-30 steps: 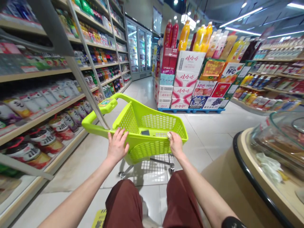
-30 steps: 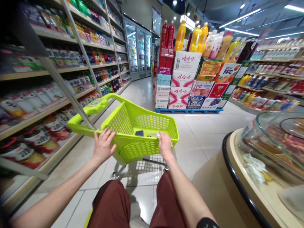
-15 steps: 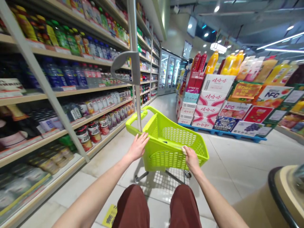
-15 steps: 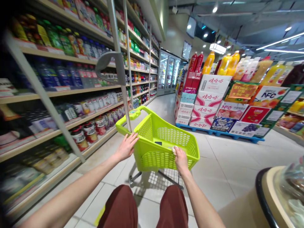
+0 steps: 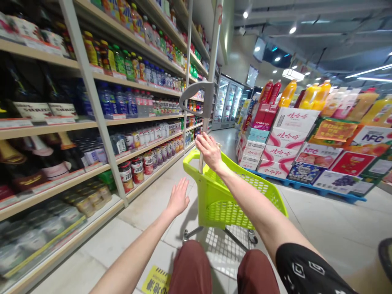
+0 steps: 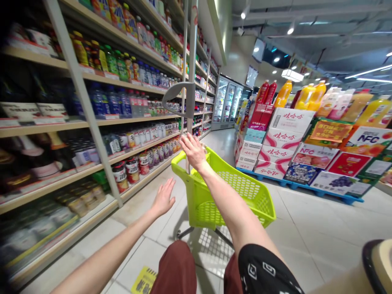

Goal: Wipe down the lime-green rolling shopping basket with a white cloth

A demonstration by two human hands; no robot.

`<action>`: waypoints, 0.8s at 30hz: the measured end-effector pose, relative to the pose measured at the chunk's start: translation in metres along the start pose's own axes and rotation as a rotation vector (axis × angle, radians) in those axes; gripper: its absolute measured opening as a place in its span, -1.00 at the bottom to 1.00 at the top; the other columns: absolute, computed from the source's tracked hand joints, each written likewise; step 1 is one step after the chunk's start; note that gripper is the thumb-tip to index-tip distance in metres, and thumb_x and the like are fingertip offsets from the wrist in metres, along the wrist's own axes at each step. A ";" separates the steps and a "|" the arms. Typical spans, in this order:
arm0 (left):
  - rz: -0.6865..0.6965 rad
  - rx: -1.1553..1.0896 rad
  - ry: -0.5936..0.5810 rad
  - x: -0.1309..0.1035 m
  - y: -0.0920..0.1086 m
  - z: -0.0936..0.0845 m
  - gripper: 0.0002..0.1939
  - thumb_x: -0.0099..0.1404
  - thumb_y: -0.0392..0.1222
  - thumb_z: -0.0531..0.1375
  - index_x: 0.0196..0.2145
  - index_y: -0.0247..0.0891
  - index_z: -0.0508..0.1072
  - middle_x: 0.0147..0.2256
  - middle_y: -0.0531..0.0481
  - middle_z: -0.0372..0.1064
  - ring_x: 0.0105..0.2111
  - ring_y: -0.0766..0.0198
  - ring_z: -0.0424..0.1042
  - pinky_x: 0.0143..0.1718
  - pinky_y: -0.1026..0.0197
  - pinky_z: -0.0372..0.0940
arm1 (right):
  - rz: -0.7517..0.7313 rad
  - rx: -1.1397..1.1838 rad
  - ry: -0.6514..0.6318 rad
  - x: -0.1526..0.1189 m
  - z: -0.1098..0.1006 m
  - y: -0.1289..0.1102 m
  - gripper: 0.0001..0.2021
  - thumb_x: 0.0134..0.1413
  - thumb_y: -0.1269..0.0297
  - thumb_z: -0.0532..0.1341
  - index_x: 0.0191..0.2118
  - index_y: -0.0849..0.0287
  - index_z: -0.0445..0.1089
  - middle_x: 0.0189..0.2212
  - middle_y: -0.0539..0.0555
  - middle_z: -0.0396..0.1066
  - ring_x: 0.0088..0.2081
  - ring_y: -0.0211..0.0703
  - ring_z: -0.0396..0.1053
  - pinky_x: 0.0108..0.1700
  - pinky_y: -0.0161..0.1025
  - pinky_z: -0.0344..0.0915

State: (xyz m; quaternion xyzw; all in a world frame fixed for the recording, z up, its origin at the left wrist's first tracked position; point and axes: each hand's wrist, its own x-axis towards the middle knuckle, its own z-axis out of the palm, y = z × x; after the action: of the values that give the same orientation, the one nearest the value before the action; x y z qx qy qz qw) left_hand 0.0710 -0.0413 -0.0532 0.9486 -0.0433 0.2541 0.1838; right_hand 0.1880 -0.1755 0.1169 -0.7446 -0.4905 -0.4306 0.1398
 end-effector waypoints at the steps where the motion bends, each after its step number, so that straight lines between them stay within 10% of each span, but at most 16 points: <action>1: -0.019 -0.046 -0.007 -0.004 -0.004 0.002 -0.34 0.02 -0.38 0.02 0.12 -0.38 0.04 0.20 -0.25 -0.13 0.19 0.05 -0.13 0.15 -0.15 -0.14 | -0.032 0.015 -0.055 -0.011 0.007 -0.002 -0.63 0.12 0.53 -0.04 0.02 0.16 0.24 0.11 0.09 0.14 0.21 -0.09 -0.15 0.19 0.07 -0.14; 5: -0.215 -0.445 0.023 -0.005 -0.006 0.007 -0.36 -0.02 -0.40 0.04 0.08 -0.30 0.13 0.16 -0.19 0.01 0.16 0.09 -0.02 0.16 -0.08 -0.09 | 0.005 0.148 -0.214 -0.082 0.030 -0.032 -0.66 0.05 0.53 0.02 -0.05 0.18 0.30 0.03 0.15 0.25 0.14 -0.06 0.05 0.14 0.02 0.02; 13: -0.703 -1.666 -0.209 -0.005 0.070 0.019 -0.64 0.00 -0.38 0.09 -0.19 -0.28 0.35 -0.26 -0.06 0.41 -0.21 0.22 0.38 -0.22 0.22 0.29 | 0.718 0.478 -0.002 -0.155 0.034 -0.099 -0.59 -0.09 0.50 -0.02 -0.05 0.21 0.22 -0.17 0.13 0.37 -0.15 -0.14 0.34 -0.13 -0.17 0.31; 20: -0.980 -1.746 -0.129 -0.032 0.079 0.040 -0.90 0.06 -0.36 0.05 -0.44 -0.28 0.33 -0.48 0.00 0.36 -0.39 0.30 0.38 -0.33 0.27 0.27 | 0.294 0.337 -0.165 -0.204 0.028 -0.115 -0.47 -0.04 0.42 0.04 0.12 0.21 0.06 0.14 0.25 0.03 0.17 -0.02 -0.04 0.09 0.08 0.05; 24: -0.939 -1.783 -0.389 -0.046 0.064 0.037 -0.90 0.06 -0.25 0.04 -0.46 -0.27 0.33 -0.53 0.01 0.32 -0.46 0.29 0.35 -0.42 0.25 0.24 | 0.280 0.288 -0.410 -0.224 0.026 -0.125 -0.21 -0.12 0.17 0.21 0.21 0.27 -0.14 0.20 0.33 -0.14 0.22 0.13 -0.21 0.09 0.23 -0.06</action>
State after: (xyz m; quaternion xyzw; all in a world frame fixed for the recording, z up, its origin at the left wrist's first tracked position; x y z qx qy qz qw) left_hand 0.0369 -0.1145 -0.0848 0.4132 0.1301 -0.1260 0.8924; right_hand 0.0619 -0.2355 -0.0993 -0.8492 -0.4569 -0.1735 0.2002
